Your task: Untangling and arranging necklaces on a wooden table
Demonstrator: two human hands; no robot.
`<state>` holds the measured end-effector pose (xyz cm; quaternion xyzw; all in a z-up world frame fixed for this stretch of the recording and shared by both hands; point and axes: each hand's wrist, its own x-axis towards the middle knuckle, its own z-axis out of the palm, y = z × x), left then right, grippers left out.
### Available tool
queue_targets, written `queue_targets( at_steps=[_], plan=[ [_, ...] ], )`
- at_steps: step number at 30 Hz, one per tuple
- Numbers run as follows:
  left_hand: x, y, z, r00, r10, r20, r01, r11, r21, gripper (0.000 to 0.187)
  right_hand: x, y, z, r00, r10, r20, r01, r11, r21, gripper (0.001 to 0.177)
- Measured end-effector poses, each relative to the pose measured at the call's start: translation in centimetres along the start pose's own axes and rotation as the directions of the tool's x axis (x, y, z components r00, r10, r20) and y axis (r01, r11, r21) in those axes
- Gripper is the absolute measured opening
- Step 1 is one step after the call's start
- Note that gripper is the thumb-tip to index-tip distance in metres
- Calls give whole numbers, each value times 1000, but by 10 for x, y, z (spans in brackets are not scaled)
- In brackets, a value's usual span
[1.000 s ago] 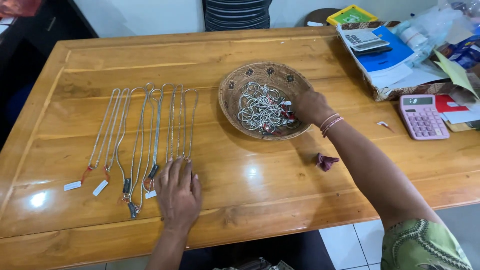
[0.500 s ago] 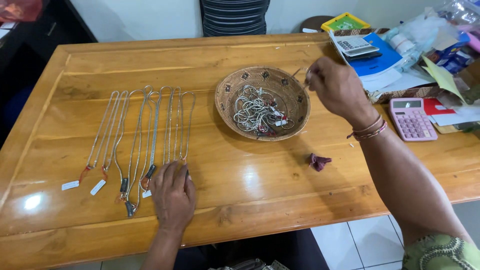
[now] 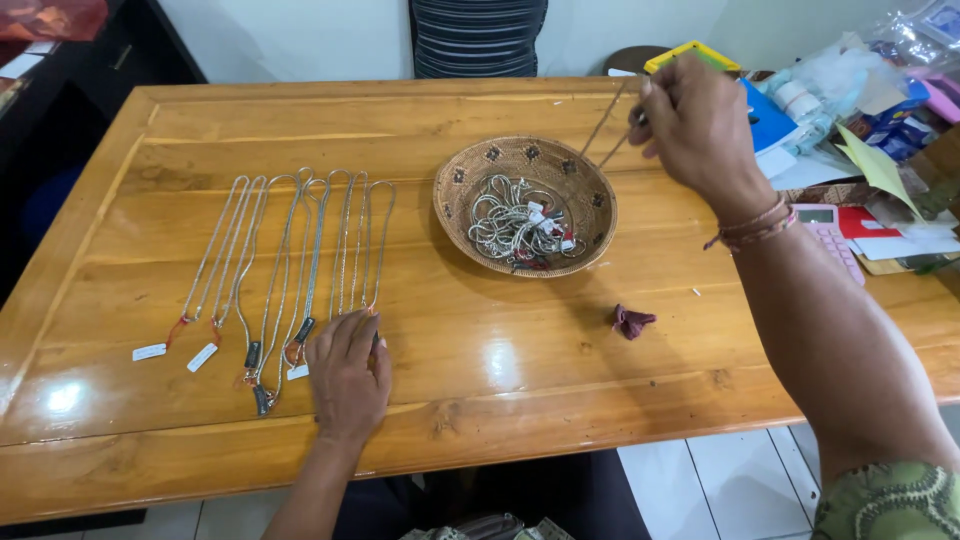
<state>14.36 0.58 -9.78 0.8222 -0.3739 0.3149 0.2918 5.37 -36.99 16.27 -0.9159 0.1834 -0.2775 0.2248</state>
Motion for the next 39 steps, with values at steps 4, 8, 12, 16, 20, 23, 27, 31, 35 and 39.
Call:
queue_targets(
  at_steps=[4,8,12,16,20,23,27,31,35,39],
  plan=[
    [26,21,4,998,-25,-65,17,993,-114,28,-16,29,4,997,75,20,-76,994,75,16],
    [74,42,42,999,33,-18,-37,959,-283,28,-37,69,-3,988,153,37,-155,987,48,26],
    [131,60,128,978,191,89,-143,911,-386,23,-71,80,-5,962,272,-12,-248,896,369,28],
    [186,88,190,907,314,280,-171,884,-436,24,-100,111,10,950,310,-35,-257,842,473,27],
    [202,91,269,646,407,646,-214,909,-358,28,-121,123,17,922,386,-13,-315,772,553,20],
    [206,97,291,496,318,808,-275,940,-201,43,-128,133,21,907,421,2,-348,748,564,18],
    [195,104,337,419,123,900,-312,950,16,58,-132,144,25,908,420,17,-359,754,550,17],
    [209,112,298,466,141,873,-270,963,-12,36,-134,155,28,901,433,12,-364,741,564,17],
    [215,113,276,453,210,866,-71,977,-200,40,-138,162,33,922,386,-10,-317,771,553,15],
    [220,126,263,372,194,908,-48,981,-190,61,-136,164,37,932,363,-20,-297,793,532,15]
  ],
)
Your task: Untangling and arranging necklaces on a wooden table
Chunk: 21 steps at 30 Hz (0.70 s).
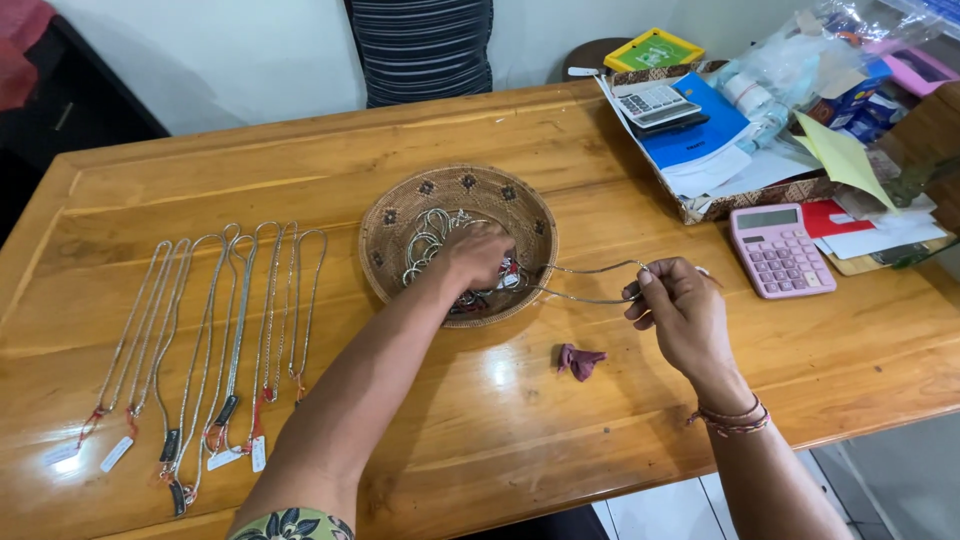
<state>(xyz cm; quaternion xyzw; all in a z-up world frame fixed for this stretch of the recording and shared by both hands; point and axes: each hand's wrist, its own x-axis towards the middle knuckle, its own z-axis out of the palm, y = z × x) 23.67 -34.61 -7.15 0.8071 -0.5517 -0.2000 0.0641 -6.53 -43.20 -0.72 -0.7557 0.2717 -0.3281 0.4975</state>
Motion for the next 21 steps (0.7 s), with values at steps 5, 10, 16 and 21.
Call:
queue_targets(
  at_steps=[5,10,16,21],
  plan=[
    [24,-14,28,994,-68,-87,82,983,167,45,-2,-4,3,1000,11,8,-11,1000,8,16],
    [20,-15,28,991,-83,-103,93,991,95,44,-2,1,-1,1000,1,7,-1,1000,-6,16],
    [-15,-3,8,988,129,-89,-92,937,336,45,-2,-8,0,1000,10,7,-10,1000,-17,17],
    [-21,-41,22,900,224,-375,-217,974,61,36,1,-12,2,998,50,-47,-48,998,49,16]
  ],
)
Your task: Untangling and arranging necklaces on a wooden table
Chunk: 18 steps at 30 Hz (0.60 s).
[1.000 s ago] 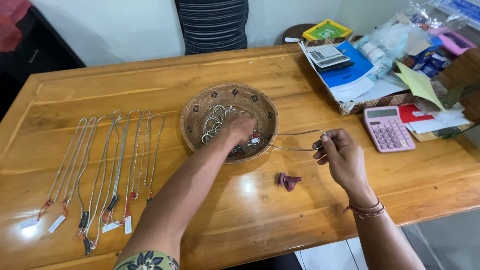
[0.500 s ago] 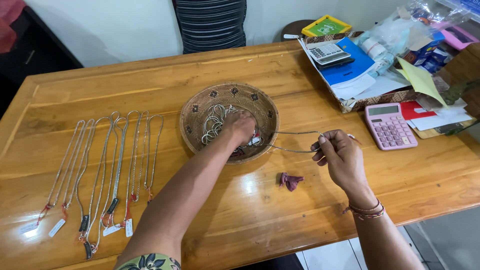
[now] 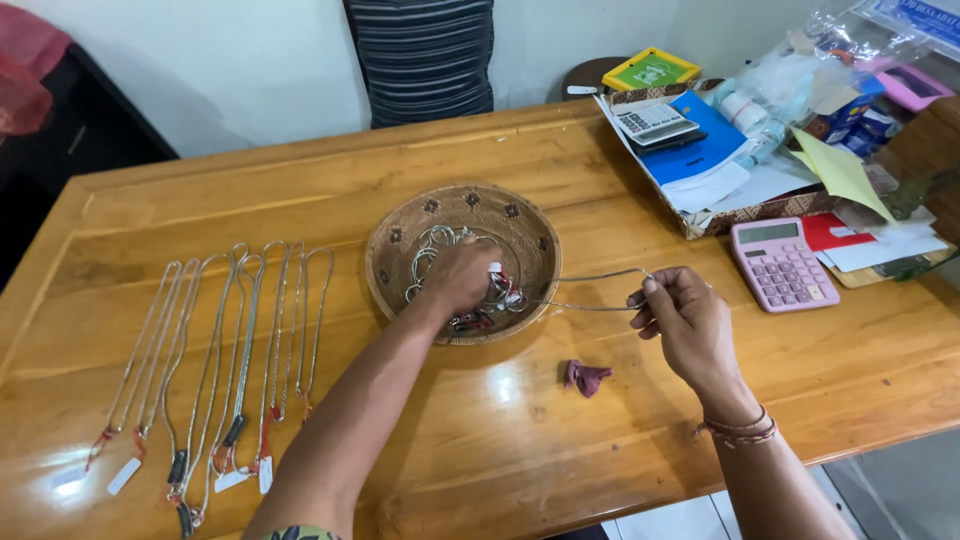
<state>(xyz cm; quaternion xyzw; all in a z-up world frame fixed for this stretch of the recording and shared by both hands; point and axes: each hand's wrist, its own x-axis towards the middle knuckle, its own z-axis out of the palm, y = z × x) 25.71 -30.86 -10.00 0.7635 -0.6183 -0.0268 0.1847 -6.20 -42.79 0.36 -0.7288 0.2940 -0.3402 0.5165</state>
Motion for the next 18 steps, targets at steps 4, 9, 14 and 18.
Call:
queue_targets(
  at_steps=[4,9,14,18],
  plan=[
    [7,-35,18,935,-340,-100,306,917,-258,26,5,-9,3,999,-40,-25,42,995,92,16],
    [2,-41,8,688,-688,-233,327,580,-746,15,5,-38,2,952,-300,-51,303,919,251,9],
    [21,-11,-25,572,-819,46,503,306,-808,73,-12,-109,4,869,-491,-63,493,846,205,4],
    [22,23,-46,548,-836,38,552,327,-767,38,-16,-150,-6,861,-508,-31,499,830,249,4]
  ],
)
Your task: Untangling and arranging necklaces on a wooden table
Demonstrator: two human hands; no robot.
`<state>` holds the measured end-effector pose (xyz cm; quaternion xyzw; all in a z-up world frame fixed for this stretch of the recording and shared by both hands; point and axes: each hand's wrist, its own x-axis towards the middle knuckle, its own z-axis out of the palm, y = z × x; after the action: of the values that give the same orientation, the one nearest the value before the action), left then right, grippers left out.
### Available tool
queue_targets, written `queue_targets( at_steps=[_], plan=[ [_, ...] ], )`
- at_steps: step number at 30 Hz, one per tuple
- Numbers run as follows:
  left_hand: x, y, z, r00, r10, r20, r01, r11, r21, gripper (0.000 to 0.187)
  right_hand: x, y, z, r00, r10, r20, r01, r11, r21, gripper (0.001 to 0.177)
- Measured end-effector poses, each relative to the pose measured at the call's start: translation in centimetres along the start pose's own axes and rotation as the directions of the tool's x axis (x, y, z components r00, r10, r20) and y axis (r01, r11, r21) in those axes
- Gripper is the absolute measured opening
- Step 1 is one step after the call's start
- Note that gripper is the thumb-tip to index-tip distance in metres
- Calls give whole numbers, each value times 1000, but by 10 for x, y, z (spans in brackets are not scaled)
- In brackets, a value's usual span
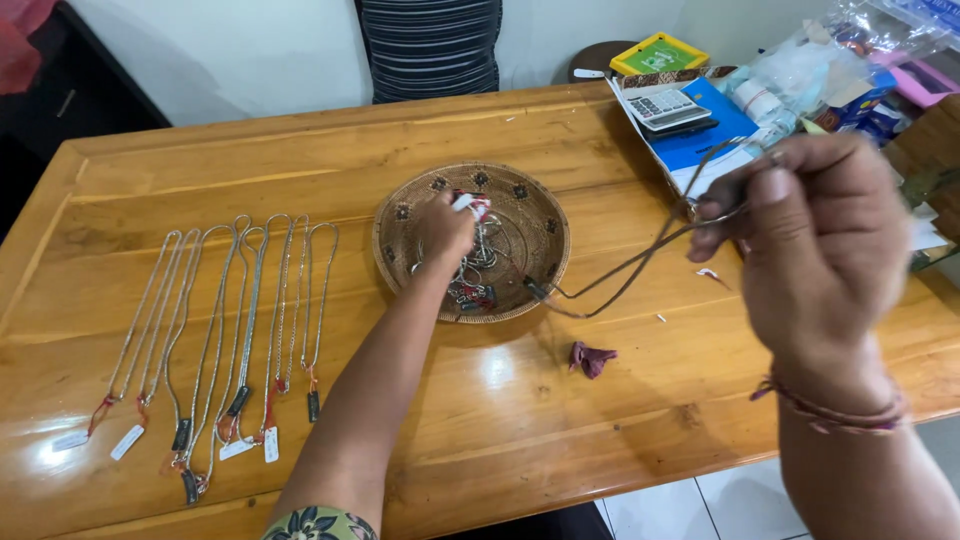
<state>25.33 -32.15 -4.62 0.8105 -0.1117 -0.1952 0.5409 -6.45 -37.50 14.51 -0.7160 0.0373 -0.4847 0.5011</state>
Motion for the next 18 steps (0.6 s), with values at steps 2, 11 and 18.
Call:
queue_targets(
  at_steps=[2,11,18],
  plan=[
    [2,-8,12,993,77,93,-73,996,-45,31,-1,-17,6,1000,6,-5,-6,999,-35,5],
    [-147,32,-36,322,628,708,-380,771,-511,69,-11,-53,26,988,66,137,-49,991,-123,7],
    [-233,-67,-56,521,534,666,-282,844,-457,28,-20,-55,25,991,40,128,-25,993,-120,7]
  ],
)
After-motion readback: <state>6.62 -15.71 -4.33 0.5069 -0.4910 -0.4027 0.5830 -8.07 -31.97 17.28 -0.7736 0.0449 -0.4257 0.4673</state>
